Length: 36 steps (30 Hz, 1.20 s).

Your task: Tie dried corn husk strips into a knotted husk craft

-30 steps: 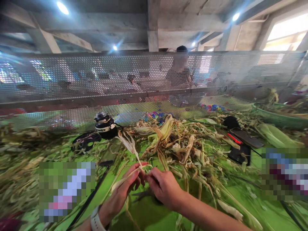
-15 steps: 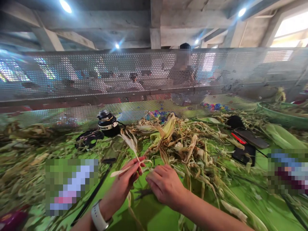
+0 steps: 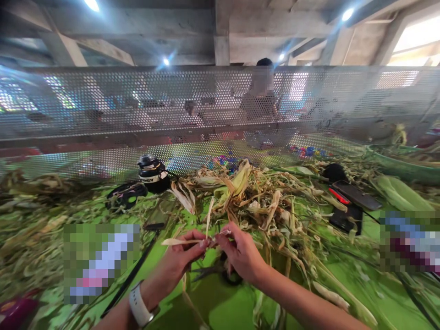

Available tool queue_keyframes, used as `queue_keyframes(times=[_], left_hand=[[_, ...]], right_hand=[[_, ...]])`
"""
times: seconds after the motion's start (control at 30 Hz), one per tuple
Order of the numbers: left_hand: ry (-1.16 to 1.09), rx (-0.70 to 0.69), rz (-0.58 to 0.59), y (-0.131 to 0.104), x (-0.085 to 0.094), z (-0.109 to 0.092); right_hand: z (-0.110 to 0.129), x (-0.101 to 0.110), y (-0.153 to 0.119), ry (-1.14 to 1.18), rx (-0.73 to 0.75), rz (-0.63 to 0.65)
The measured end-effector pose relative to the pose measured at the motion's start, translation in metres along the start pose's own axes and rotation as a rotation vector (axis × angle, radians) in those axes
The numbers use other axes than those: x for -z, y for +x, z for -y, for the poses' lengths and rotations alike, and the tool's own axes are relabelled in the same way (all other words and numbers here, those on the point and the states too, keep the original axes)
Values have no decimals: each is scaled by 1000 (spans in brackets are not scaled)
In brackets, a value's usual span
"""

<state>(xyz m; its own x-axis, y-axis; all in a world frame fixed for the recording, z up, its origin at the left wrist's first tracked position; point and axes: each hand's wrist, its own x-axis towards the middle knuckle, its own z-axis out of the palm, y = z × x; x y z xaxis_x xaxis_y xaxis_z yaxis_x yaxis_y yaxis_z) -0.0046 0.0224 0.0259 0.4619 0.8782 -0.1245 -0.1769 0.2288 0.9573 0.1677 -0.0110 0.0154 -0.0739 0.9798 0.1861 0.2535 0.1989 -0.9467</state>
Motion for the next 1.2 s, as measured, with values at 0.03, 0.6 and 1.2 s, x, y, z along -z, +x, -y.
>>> queue_keyframes(times=[0.03, 0.6, 1.2], left_hand=[[20, -5, 12, -1, 0, -1], [114, 10, -1, -4, -8, -2], [526, -149, 35, 2, 7, -8]], right_hand=[[0, -1, -1, 36, -62, 16], [1, -15, -6, 30, -58, -137], [0, 3, -4, -994, 786, -65]])
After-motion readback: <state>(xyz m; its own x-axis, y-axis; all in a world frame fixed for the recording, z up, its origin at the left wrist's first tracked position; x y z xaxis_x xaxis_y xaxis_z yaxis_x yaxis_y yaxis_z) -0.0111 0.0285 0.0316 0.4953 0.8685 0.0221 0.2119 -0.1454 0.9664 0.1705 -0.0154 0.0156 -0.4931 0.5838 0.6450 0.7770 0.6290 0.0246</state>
